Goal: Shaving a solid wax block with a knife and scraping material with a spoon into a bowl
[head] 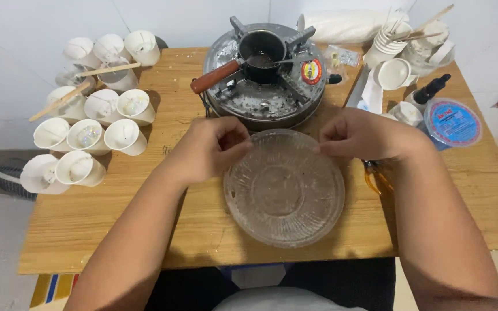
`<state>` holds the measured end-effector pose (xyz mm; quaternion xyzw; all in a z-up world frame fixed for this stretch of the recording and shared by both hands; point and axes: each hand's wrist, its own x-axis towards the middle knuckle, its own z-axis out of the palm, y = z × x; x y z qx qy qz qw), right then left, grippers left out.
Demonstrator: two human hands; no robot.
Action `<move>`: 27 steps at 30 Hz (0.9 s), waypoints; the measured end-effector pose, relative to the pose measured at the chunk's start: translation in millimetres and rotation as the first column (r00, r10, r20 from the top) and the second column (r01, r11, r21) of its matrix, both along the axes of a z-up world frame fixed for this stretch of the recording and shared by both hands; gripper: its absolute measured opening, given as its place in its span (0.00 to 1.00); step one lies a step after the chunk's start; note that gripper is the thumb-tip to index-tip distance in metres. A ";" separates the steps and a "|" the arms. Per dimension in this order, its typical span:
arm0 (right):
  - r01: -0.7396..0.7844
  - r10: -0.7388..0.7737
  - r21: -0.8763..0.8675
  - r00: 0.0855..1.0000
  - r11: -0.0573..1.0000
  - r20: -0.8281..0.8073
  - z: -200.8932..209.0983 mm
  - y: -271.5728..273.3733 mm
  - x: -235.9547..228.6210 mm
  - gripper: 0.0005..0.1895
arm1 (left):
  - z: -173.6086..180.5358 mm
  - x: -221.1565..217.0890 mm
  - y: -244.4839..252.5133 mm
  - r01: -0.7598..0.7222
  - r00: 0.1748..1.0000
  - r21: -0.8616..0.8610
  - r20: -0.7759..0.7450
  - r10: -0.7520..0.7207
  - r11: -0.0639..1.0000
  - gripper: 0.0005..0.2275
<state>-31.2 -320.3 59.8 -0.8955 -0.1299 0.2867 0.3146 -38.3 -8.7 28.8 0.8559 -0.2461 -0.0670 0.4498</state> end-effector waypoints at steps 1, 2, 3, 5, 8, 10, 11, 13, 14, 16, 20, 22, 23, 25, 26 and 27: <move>-0.002 0.002 0.001 1.000 1.000 -0.001 -1.9 -2.2 1.9 0.20 | 0.4 0.1 0.6 -0.002 1.000 0.001 -0.001 0.002 1.000 0.06; -0.002 0.002 -0.004 1.000 1.000 -0.003 -4.0 -5.0 3.7 0.20 | 0.6 0.5 0.6 -0.012 1.000 -0.019 -0.012 0.012 1.000 0.06; -0.002 0.002 -0.009 1.000 1.000 -0.005 -6.0 -8.1 5.3 0.20 | 0.9 0.8 0.4 -0.022 0.999 -0.038 -0.024 0.021 0.999 0.07; -0.013 0.013 -0.016 1.000 1.000 -0.022 -1.4 -6.2 3.1 0.20 | 3.4 -0.9 -0.6 -0.021 0.999 -0.050 -0.040 0.019 0.999 0.07; -0.036 0.030 -0.066 0.996 0.997 -0.084 11.9 -9.2 -2.9 0.23 | 13.9 -5.4 -2.8 -0.020 0.992 -0.047 -0.126 0.014 0.999 0.07; -0.047 0.033 -0.109 0.991 0.993 -0.128 21.7 -11.7 -7.4 0.27 | 17.9 -6.8 -4.8 -0.015 0.981 -0.032 -0.194 0.009 0.999 0.07; -0.005 -0.014 -0.131 0.990 0.991 -0.142 25.9 -12.1 -9.3 0.22 | 17.1 -6.4 -6.0 -0.006 0.987 0.023 -0.162 0.010 1.000 0.08; 0.042 -0.068 -0.157 0.985 0.987 -0.159 28.6 -15.0 -11.4 0.18 | 11.6 -6.6 -8.7 0.006 0.991 0.073 -0.133 0.003 0.997 0.10; 0.008 -0.032 -0.147 0.987 0.989 -0.159 27.5 -16.4 -10.1 0.16 | 8.1 -6.9 -9.1 0.012 0.983 0.004 -0.183 -0.011 1.000 0.13; -0.024 0.002 -0.136 0.987 0.990 -0.160 21.3 -17.6 -6.9 0.14 | -1.7 -5.7 -8.8 0.015 0.972 -0.065 -0.232 -0.030 0.998 0.16; -0.008 -0.001 -0.117 0.997 0.993 -0.081 30.2 -13.3 -10.8 0.13 | 3.7 -8.7 -8.8 -0.016 0.988 -0.040 -0.156 0.010 0.999 0.18; 0.027 -0.032 -0.148 0.999 0.989 -0.032 52.6 -13.1 -20.4 0.14 | 12.8 -11.7 -8.9 -0.042 0.983 0.014 -0.181 0.044 0.999 0.17; 0.149 -0.144 -0.259 0.989 0.954 0.039 65.1 -14.5 -26.3 0.15 | 12.2 -11.8 -8.1 -0.047 0.994 0.013 -0.099 0.048 0.999 0.15; 0.283 -0.255 -0.356 0.959 0.891 0.126 76.5 -24.1 -35.3 0.15 | 15.0 -12.7 -7.5 -0.043 0.999 0.009 -0.014 0.043 0.999 0.13; 0.357 -0.304 -0.306 0.930 0.883 0.207 76.2 -33.4 -38.9 0.13 | 18.3 -14.2 -8.6 -0.046 0.999 0.052 -0.017 0.047 0.998 0.14; 0.425 -0.354 -0.250 0.891 0.870 0.285 75.8 -42.6 -42.6 0.15 | 21.5 -15.7 -9.7 -0.048 0.999 0.096 -0.020 0.050 0.994 0.16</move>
